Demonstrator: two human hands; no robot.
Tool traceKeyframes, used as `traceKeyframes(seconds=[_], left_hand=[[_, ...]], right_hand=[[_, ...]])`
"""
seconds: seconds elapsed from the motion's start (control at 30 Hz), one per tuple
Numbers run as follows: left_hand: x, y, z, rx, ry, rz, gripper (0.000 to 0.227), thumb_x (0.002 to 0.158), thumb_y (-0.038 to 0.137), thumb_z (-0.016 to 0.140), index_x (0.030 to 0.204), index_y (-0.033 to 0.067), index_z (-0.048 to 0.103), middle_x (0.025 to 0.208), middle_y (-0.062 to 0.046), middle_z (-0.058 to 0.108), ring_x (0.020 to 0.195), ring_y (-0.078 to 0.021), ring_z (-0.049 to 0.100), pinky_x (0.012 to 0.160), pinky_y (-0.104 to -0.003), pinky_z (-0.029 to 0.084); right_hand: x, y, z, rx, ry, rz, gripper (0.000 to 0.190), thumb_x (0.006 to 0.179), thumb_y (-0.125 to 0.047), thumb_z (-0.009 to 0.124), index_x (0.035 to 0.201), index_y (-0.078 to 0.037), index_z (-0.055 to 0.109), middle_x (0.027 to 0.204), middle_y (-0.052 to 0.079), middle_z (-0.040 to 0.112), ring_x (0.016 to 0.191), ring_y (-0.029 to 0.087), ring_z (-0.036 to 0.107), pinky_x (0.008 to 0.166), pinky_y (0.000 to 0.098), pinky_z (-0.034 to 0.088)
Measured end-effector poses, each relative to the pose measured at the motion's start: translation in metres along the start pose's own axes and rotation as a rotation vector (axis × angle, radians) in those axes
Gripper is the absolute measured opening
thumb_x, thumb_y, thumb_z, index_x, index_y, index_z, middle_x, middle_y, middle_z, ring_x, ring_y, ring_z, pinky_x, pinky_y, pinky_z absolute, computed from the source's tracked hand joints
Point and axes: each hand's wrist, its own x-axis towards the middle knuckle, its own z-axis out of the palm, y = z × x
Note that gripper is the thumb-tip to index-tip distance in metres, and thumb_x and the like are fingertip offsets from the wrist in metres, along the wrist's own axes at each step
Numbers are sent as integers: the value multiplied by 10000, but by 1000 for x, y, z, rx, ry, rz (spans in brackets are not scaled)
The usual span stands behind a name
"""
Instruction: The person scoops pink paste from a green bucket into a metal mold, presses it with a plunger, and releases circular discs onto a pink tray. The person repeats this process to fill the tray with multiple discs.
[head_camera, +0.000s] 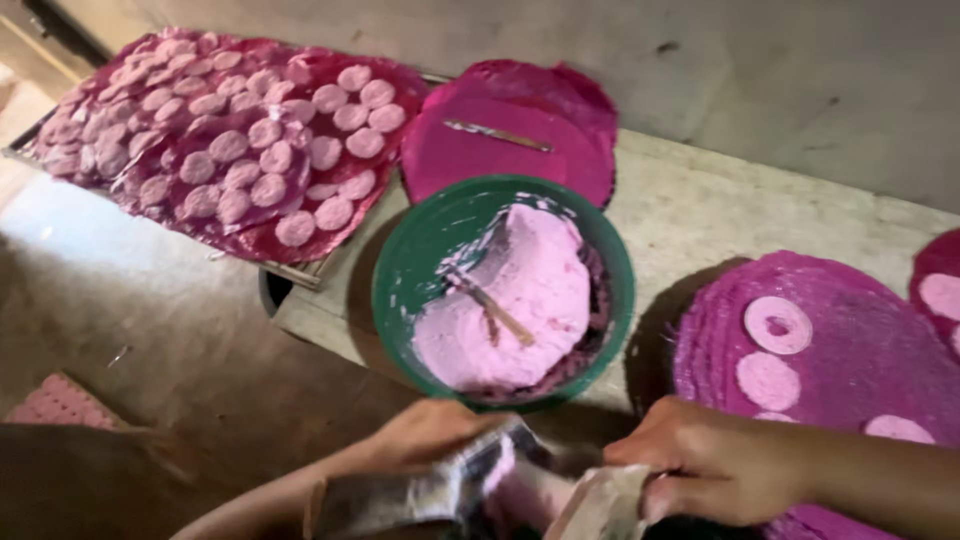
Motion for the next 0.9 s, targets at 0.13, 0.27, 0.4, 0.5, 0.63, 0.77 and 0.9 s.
traceKeyframes(seconds=[0.13, 0.27, 0.4, 0.5, 0.63, 0.77, 0.9], left_hand=[[-57, -61, -50, -656, 5, 164, 521, 1034, 446, 540, 1451, 135, 572, 1278, -190, 680, 1016, -273, 714, 829, -399, 592], [-57, -72, -61, -1187, -20, 434, 517, 995, 508, 599, 1270, 71, 613, 1444, -137, 592, 1123, -248, 676, 931, -390, 582], [-34, -75, -21, -1664, -89, 454, 564, 953, 369, 681, 1441, 99, 599, 1055, -73, 695, 922, -188, 695, 821, -342, 585], [-37, -105, -8, -1380, 527, 112, 340, 977, 275, 650, 1171, 1, 701, 938, -111, 698, 816, -215, 687, 684, -374, 587], [-23, -153, -8, -755, 1194, -27, 194, 940, 100, 660, 1102, -6, 656, 985, -58, 654, 861, -151, 643, 747, -298, 540], [1, -166, -4, -385, 1416, -72, 158, 971, 13, 683, 1124, -16, 664, 1029, -83, 659, 927, -180, 635, 819, -309, 523], [21, -155, -5, -440, 1535, -19, 591, 905, 11, 684, 1448, -31, 454, 1078, -90, 658, 937, -176, 637, 851, -303, 529]], right_hand=[[36, -3, -36, -686, 199, -105, 399, 953, -507, 560, 852, -129, 638, 722, 46, 622, 627, 243, 648, 593, 375, 514], [68, 22, -93, -1458, -212, 113, 323, 974, -464, 653, 1109, -172, 630, 831, 41, 637, 717, 225, 640, 633, 390, 566], [101, 55, -109, -1743, 210, -193, 571, 763, -311, 708, 1288, -166, 536, 1139, 138, 634, 966, 283, 702, 823, 482, 590], [136, 95, -83, -1643, 611, -2, 615, 932, -409, 695, 1427, -94, 514, 1363, 233, 492, 1119, 435, 676, 897, 511, 601], [182, 173, -30, -1060, 46, 779, 680, 882, -387, 694, 1340, 31, 415, 1316, 305, 499, 946, 394, 686, 713, 474, 602], [195, 228, -32, -948, 66, 814, 427, 889, -174, 653, 1230, 33, 500, 1104, 250, 649, 909, 395, 705, 749, 483, 584], [181, 227, -69, -922, -28, 830, 430, 847, -173, 648, 1202, 30, 515, 946, 240, 698, 892, 396, 709, 779, 478, 578]])
